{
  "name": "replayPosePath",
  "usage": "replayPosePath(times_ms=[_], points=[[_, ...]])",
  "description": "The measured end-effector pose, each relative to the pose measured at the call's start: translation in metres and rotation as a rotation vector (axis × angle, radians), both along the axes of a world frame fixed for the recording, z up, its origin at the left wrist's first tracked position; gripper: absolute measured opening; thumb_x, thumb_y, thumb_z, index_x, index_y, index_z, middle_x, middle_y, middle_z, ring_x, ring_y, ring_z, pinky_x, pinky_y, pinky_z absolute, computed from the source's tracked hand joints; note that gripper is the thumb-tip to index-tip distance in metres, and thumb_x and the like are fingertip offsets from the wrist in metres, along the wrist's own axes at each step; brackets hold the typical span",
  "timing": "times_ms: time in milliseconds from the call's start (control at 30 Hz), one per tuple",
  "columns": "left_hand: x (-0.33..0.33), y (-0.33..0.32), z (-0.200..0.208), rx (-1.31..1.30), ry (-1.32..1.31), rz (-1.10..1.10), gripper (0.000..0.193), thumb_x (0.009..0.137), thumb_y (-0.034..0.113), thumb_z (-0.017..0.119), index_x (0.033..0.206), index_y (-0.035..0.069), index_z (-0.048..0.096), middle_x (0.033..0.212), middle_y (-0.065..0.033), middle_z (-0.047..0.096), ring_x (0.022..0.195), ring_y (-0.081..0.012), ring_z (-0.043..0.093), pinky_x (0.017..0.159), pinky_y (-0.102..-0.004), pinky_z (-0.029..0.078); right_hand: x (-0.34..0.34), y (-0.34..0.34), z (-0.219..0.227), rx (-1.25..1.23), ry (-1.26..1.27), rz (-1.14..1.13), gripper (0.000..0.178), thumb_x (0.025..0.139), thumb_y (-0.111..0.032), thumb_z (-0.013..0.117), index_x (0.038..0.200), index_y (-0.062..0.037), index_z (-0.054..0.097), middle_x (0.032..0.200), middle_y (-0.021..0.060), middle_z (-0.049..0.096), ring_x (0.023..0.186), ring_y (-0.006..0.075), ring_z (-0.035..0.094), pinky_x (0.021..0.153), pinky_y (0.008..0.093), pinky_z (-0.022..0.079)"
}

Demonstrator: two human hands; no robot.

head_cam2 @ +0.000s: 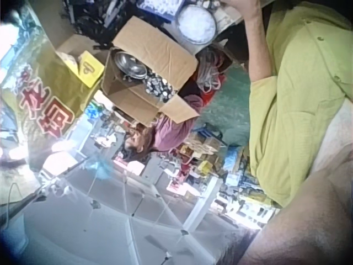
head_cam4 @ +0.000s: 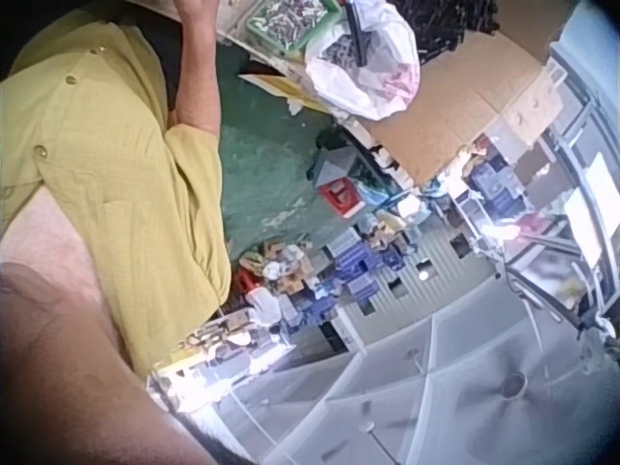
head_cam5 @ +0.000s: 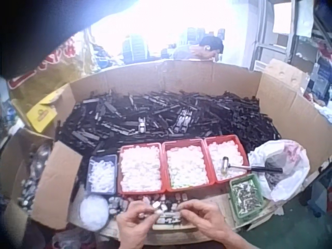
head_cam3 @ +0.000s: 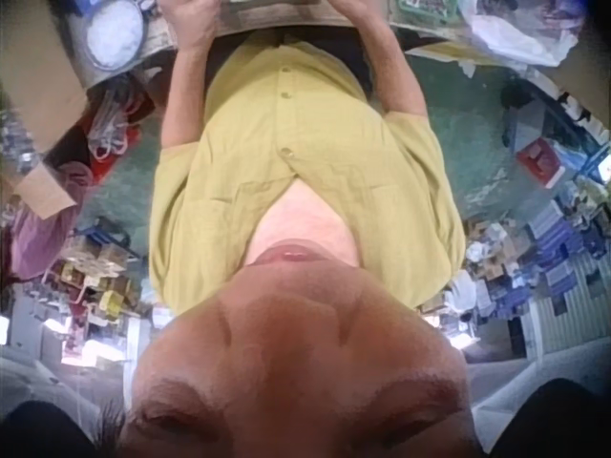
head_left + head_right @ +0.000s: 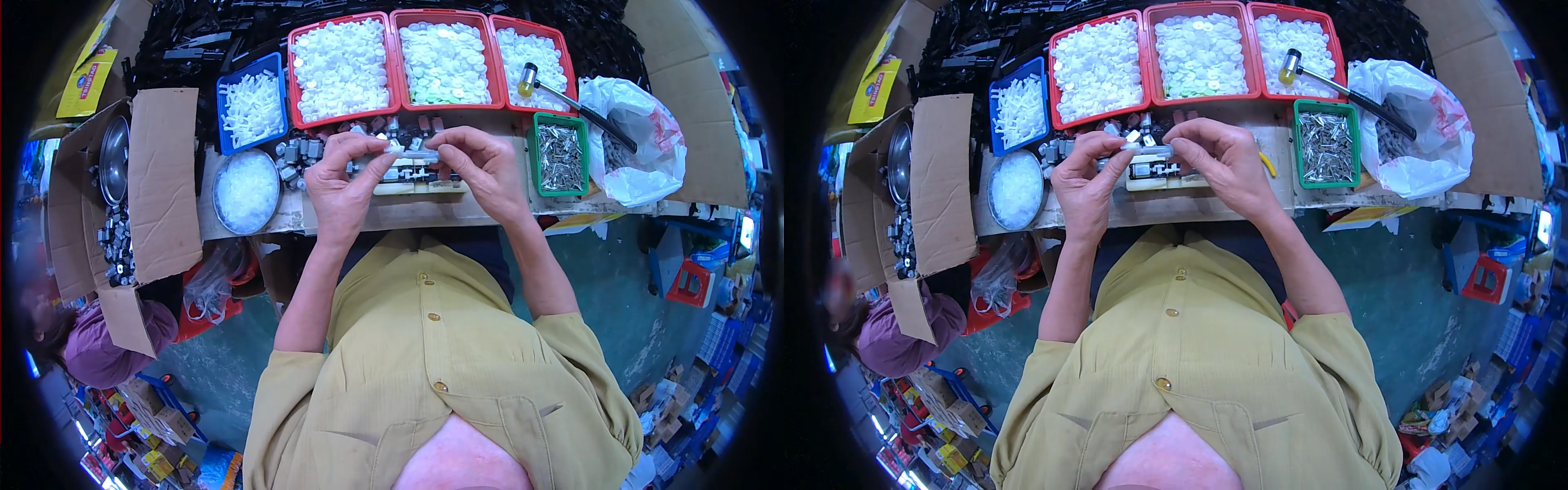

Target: The person assembles small metal locks at a workbench. They pick up lock bodies and pins, place them into a wooden jig, and use a hammer to secure the components. The person repeatedly handles the lock parts and tools, organizing them into trays on the table.

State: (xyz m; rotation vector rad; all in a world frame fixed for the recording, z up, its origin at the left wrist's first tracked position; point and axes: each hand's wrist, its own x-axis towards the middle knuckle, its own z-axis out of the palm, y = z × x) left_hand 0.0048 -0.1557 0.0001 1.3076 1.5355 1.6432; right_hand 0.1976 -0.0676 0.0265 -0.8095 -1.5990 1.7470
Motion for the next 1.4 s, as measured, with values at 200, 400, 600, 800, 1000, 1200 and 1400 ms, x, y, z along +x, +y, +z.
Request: replayPosePath(times_ms=[200,400,600,800,1000,1200,1400], points=[[0.008,0.001,0.013,-0.039,0.361,-0.025,0.037,0.07,0.007,0.082,0.105,0.005,0.074,0.097,-0.0055,0.07,0.102,-0.0231,0.056,0.091,-0.0351,0.045,0.027,0.007,-0.013,-0.023,-0.098,-0.061,0.015,0.093,-0.009,0.067,0.103,0.0016,0.067,0.088,0.0025,0.068,0.077,0.0067,0.062,0.066,0.0223,0.051],[0.027,0.008,-0.01,-0.009,0.605,-0.066,0.034,0.068,0.007,0.079,0.101,0.005,0.072,0.089,-0.0063,0.064,0.096,-0.0274,0.054,0.084,-0.0412,0.043,0.045,0.005,-0.016,0.036,-0.329,-0.091,0.014,0.091,-0.01,0.07,0.098,0.001,0.069,0.083,0.001,0.067,0.071,0.005,0.059,0.062,0.0208,0.047],[0.03,0.012,-0.018,-0.065,0.542,-0.087,0.028,0.068,0.004,0.078,0.096,0.003,0.072,0.078,-0.0076,0.058,0.084,-0.0273,0.051,0.076,-0.0398,0.042,0.046,0.009,-0.038,0.089,-0.305,-0.036,0.013,0.09,-0.011,0.07,0.096,0.0005,0.069,0.08,-0.001,0.065,0.068,0.0036,0.055,0.059,0.0198,0.044],[0.029,0.014,-0.014,-0.065,0.578,-0.096,0.02,0.068,0.003,0.078,0.088,0.004,0.073,0.073,-0.0068,0.055,0.078,-0.0257,0.051,0.071,-0.0385,0.041,0.038,0.013,-0.045,0.113,-0.333,0.014,0.013,0.089,-0.012,0.072,0.093,0.0003,0.069,0.077,-0.0013,0.065,0.066,0.0031,0.053,0.057,0.0208,0.043],[0.028,0.014,-0.018,-0.001,0.686,-0.094,0.013,0.069,0.004,0.078,0.082,0.007,0.075,0.069,-0.0047,0.053,0.074,-0.0229,0.051,0.067,-0.0367,0.04,0.038,0.019,-0.042,0.174,-0.427,0.051,0.015,0.086,-0.013,0.074,0.09,0.0006,0.069,0.073,-0.0002,0.064,0.064,0.0046,0.053,0.057,0.0232,0.043],[0.03,0.013,-0.016,0.004,0.707,-0.101,0.012,0.07,0.006,0.078,0.082,0.009,0.075,0.07,-0.0034,0.053,0.075,-0.0229,0.051,0.069,-0.0373,0.038,0.041,0.018,-0.033,0.189,-0.516,0.06,0.016,0.086,-0.012,0.074,0.09,0.0007,0.066,0.073,-0.0013,0.062,0.065,0.0045,0.051,0.057,0.0238,0.042],[0.032,0.012,-0.017,-0.018,0.74,-0.109,0.013,0.069,0.006,0.075,0.082,0.01,0.075,0.074,-0.0029,0.052,0.08,-0.0229,0.052,0.072,-0.038,0.039,0.047,0.017,-0.033,0.311,-0.539,0.046,0.015,0.085,-0.011,0.075,0.09,-0.0004,0.065,0.071,-0.0008,0.06,0.063,0.0058,0.05,0.055,0.0254,0.041]])
